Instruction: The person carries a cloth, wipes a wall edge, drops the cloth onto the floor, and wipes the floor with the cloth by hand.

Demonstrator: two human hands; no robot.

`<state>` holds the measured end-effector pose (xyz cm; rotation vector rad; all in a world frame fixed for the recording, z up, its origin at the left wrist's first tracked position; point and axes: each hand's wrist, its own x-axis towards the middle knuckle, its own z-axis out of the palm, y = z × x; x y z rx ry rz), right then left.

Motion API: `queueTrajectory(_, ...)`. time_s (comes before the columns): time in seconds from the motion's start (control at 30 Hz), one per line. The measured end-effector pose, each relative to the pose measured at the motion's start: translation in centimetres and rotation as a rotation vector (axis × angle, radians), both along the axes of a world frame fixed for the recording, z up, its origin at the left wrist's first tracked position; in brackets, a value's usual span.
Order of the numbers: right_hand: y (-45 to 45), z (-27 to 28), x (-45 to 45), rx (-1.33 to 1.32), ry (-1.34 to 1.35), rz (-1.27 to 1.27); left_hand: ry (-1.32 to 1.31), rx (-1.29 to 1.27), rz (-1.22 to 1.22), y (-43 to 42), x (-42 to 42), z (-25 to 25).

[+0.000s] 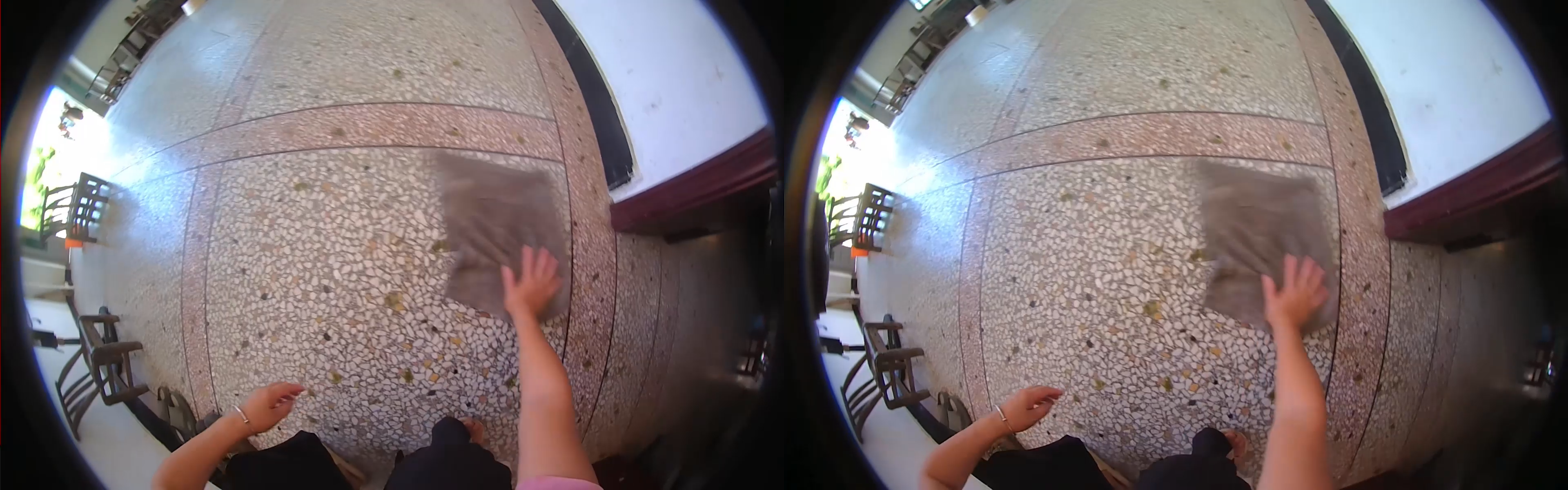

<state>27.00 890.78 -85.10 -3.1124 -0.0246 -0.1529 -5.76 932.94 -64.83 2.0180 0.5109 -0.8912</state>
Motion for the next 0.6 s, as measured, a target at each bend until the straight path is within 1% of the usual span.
queueTrajectory(0.03, -2.2, -1.4, -0.7, -0.04, -0.012, -0.149, -0.005, 0.149, -0.124, 1.7, -1.6, 0.4)
queueTrajectory(0.07, -4.3, -2.6, -1.6, -0.083, -0.023, -0.3, -0.011, 0.153, -0.105, 3.1, -3.6, 0.5)
queueTrajectory(0.13, -7.9, -3.1, -3.4, -0.104, 0.064, -0.524, -0.128, 0.641, -0.175, 4.9, -9.0, 0.2)
queueTrajectory(0.17, -9.1, -3.3, -4.2, -0.107, 0.092, -0.573, -0.122, 0.643, -0.151, 5.1, -12.0, -0.6)
queueTrajectory(0.2, -9.4, -3.6, -4.4, -0.11, 0.12, -0.616, -0.087, 0.522, 0.209, 4.9, -15.2, -2.1)
queueTrajectory(0.23, -8.6, -3.4, -3.6, -0.107, 0.116, -0.579, -0.055, 0.391, 0.572, 4.2, -18.1, -3.5)
queueTrajectory(0.27, -7.6, -3.0, -2.9, -0.115, 0.17, -0.614, -0.047, 0.394, 0.609, 3.0, -20.6, -4.7)
queueTrajectory(0.3, -6.7, -2.9, -2.7, -0.127, 0.228, -0.655, 0.059, 0.233, 0.832, 1.8, -22.7, -5.7)
queueTrajectory(0.33, -4.9, -3.1, -1.9, -0.13, 0.228, -0.629, 0.159, 0.062, 1.044, 0.7, -24.4, -6.8)
queueTrajectory(0.37, -2.2, -3.5, -0.6, -0.16, 0.267, -0.519, 0.158, 0.061, 1.065, -0.2, -25.6, -7.7)
queueTrajectory(0.4, 1.0, -3.3, 0.6, -0.188, 0.304, -0.414, 0.161, -0.031, 1.148, -1.0, -26.3, -8.5)
queueTrajectory(0.43, 5.7, -2.1, 0.9, -0.199, 0.312, -0.27, 0.16, -0.125, 1.225, -1.5, -26.8, -9.4)
queueTrajectory(0.47, 11.1, -0.7, 0.2, -0.211, 0.32, -0.129, 0.155, -0.124, 1.234, -1.8, -27.3, -10.7)
queueTrajectory(0.5, 15.5, -0.6, -1.1, -0.167, 0.248, 0.092, 0.14, -0.194, 1.205, -1.9, -27.7, -12.1)
queueTrajectory(0.53, 19.5, 0.2, -2.8, -0.144, 0.264, 0.326, 0.124, -0.265, 1.174, -2.0, -27.8, -12.9)
queueTrajectory(0.57, 23.6, 1.6, -4.6, -0.103, 0.349, 0.535, 0.119, -0.265, 1.178, -2.2, -26.9, -12.7)
queueTrajectory(0.6, 26.9, 1.4, -7.2, -0.089, 0.342, 0.713, 0.101, -0.316, 1.237, -2.6, -25.1, -12.1)
